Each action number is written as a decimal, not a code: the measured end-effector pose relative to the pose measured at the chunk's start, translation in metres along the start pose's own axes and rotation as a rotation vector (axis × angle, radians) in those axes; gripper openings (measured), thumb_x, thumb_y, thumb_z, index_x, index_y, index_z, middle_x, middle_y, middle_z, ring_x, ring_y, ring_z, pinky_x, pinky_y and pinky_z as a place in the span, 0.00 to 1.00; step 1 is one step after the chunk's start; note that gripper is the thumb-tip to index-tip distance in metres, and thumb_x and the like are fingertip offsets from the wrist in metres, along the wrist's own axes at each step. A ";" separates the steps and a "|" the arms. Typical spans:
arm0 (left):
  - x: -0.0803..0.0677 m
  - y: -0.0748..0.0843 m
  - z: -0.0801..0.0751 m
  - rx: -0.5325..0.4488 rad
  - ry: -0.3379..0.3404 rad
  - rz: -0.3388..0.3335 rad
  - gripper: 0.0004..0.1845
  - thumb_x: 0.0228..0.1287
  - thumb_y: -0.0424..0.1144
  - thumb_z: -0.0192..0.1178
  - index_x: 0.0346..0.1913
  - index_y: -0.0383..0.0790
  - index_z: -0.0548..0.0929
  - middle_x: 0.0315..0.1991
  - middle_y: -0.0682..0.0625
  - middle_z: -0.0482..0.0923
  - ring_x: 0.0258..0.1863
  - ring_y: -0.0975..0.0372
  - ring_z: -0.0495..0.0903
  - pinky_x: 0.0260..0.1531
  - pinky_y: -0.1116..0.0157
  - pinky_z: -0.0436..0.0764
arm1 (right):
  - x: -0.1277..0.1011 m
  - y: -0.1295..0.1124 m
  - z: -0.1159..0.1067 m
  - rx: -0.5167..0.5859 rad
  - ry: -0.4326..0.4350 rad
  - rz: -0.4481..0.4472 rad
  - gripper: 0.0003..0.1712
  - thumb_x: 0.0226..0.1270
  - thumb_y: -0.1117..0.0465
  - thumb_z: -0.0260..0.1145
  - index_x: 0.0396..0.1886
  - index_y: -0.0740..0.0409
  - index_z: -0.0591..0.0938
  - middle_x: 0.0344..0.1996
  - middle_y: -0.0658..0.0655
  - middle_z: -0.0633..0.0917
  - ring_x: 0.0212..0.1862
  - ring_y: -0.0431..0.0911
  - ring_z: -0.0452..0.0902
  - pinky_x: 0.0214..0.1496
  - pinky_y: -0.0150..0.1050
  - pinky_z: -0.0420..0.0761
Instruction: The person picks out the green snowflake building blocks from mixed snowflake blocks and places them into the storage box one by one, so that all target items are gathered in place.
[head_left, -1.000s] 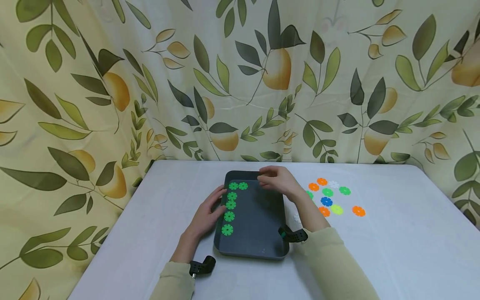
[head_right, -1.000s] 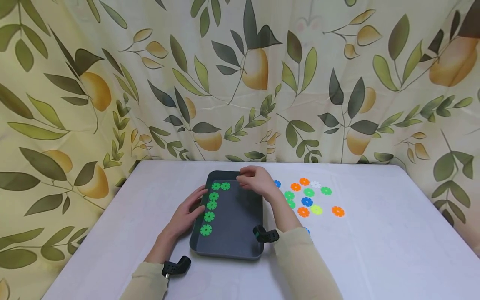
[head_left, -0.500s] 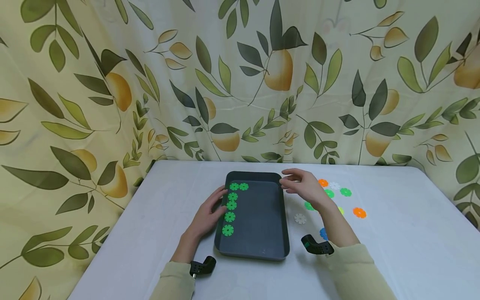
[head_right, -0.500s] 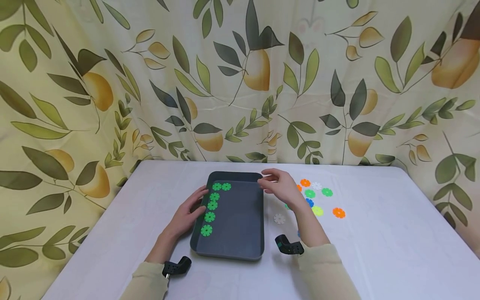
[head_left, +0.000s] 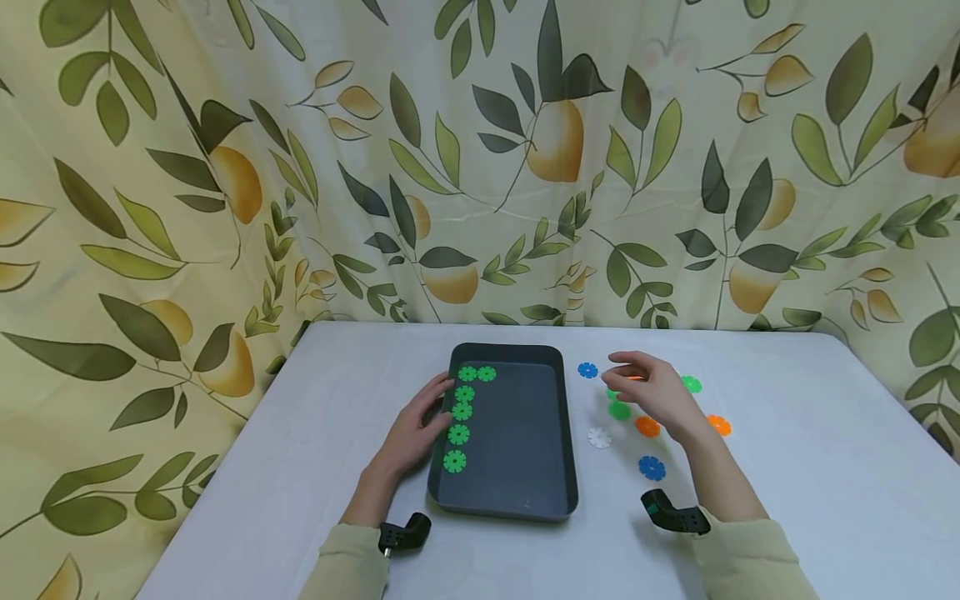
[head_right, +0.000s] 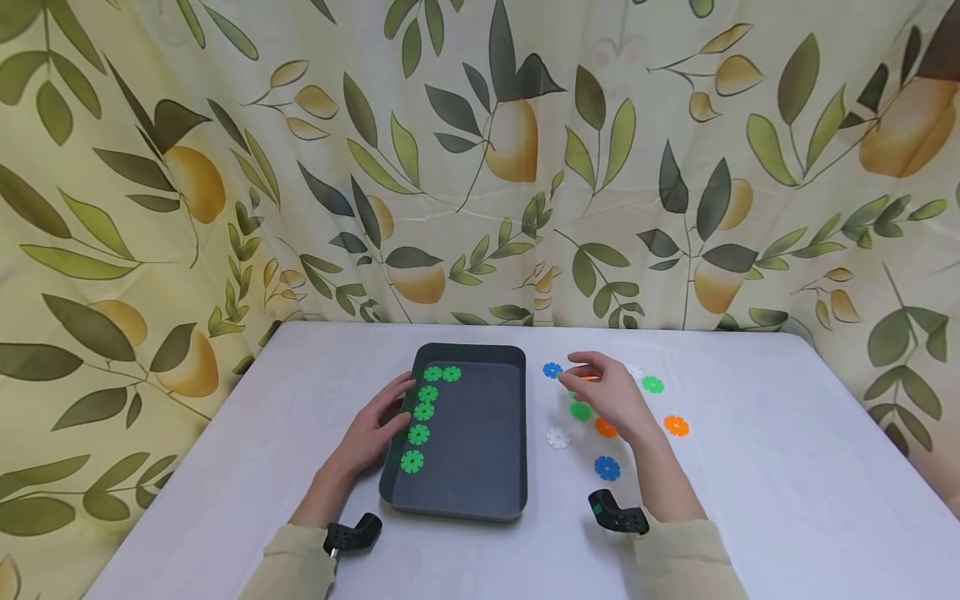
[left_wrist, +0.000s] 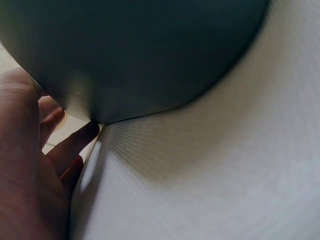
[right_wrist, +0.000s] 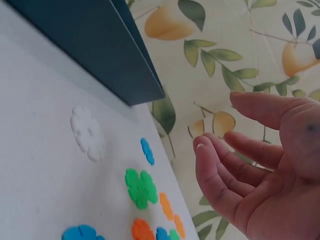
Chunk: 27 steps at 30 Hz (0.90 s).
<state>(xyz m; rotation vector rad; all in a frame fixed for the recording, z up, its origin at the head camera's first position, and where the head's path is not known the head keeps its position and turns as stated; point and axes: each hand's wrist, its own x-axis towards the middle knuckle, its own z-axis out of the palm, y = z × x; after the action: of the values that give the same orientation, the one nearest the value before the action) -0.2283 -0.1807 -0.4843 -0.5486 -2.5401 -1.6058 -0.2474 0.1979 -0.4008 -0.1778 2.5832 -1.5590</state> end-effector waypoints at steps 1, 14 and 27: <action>0.000 0.000 0.000 0.001 -0.002 0.000 0.27 0.72 0.34 0.58 0.73 0.38 0.71 0.78 0.49 0.58 0.75 0.54 0.60 0.72 0.52 0.61 | -0.001 0.002 -0.001 -0.006 0.000 0.001 0.36 0.75 0.51 0.64 0.72 0.70 0.67 0.59 0.72 0.77 0.56 0.63 0.78 0.55 0.46 0.83; 0.000 0.000 0.000 -0.002 0.006 -0.008 0.27 0.72 0.33 0.57 0.73 0.40 0.71 0.78 0.50 0.58 0.75 0.55 0.60 0.73 0.52 0.60 | -0.007 0.018 -0.008 -0.102 0.014 0.062 0.39 0.73 0.48 0.65 0.72 0.68 0.66 0.60 0.72 0.76 0.54 0.61 0.79 0.52 0.41 0.84; 0.000 0.000 -0.001 0.013 -0.001 -0.012 0.27 0.72 0.33 0.57 0.73 0.39 0.71 0.78 0.49 0.57 0.75 0.53 0.60 0.73 0.50 0.59 | -0.006 0.026 -0.002 -0.179 0.015 0.064 0.37 0.72 0.51 0.66 0.71 0.69 0.68 0.57 0.71 0.78 0.54 0.60 0.77 0.48 0.40 0.84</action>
<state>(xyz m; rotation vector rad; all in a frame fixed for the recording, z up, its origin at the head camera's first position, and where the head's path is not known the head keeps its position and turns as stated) -0.2288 -0.1814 -0.4838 -0.5347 -2.5571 -1.5924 -0.2433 0.2131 -0.4227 -0.0989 2.7107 -1.3137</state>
